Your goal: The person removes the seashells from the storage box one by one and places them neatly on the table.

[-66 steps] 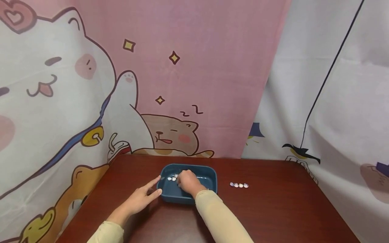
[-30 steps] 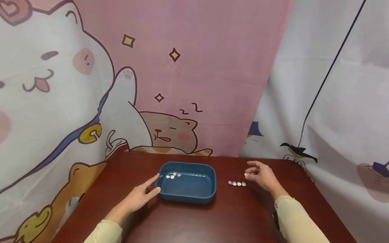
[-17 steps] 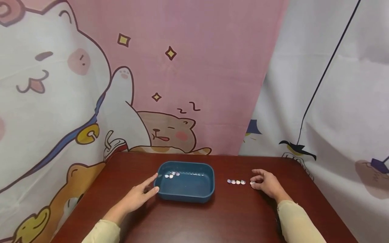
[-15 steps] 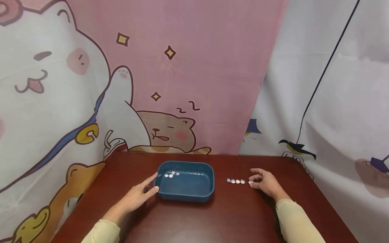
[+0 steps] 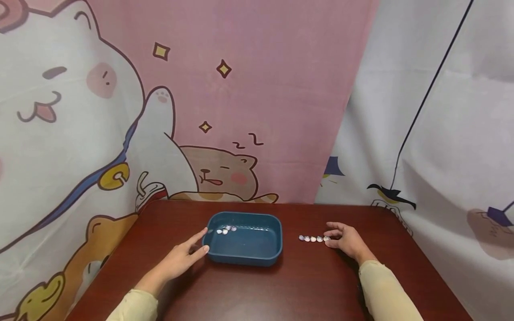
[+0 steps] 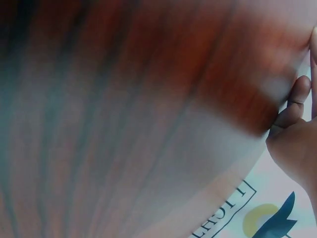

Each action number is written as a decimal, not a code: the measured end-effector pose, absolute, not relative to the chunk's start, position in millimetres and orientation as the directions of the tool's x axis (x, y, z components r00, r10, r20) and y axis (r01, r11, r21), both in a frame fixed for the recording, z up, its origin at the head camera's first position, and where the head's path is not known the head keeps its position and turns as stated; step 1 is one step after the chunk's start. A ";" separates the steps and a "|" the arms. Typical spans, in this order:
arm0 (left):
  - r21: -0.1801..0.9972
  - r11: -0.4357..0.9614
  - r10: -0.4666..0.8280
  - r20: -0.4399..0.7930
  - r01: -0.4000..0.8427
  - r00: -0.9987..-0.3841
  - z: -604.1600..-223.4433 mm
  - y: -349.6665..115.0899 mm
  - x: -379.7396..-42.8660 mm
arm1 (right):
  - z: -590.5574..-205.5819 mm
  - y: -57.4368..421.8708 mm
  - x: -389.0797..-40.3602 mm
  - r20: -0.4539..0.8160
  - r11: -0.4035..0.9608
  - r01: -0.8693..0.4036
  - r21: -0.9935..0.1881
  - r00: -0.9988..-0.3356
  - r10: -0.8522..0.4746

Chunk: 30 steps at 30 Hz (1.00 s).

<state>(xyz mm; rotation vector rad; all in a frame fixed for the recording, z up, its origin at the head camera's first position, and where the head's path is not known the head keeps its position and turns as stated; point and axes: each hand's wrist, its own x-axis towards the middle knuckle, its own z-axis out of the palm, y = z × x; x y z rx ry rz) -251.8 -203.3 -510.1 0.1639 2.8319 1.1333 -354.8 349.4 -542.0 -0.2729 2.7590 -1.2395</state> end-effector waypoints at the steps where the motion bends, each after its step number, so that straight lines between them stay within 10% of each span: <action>1: 0.692 0.719 0.131 -0.041 0.067 -0.990 -509.9 -203.5 -251.7 | -541.9 348.6 -354.8 -0.022 0.654 -0.124 -0.746 -0.977 -0.210; 30: 0.689 0.722 0.122 -0.044 0.058 -0.992 -512.4 -203.9 -252.3 | -537.7 348.7 -354.3 -0.053 0.660 -0.163 -0.733 -0.954 -0.295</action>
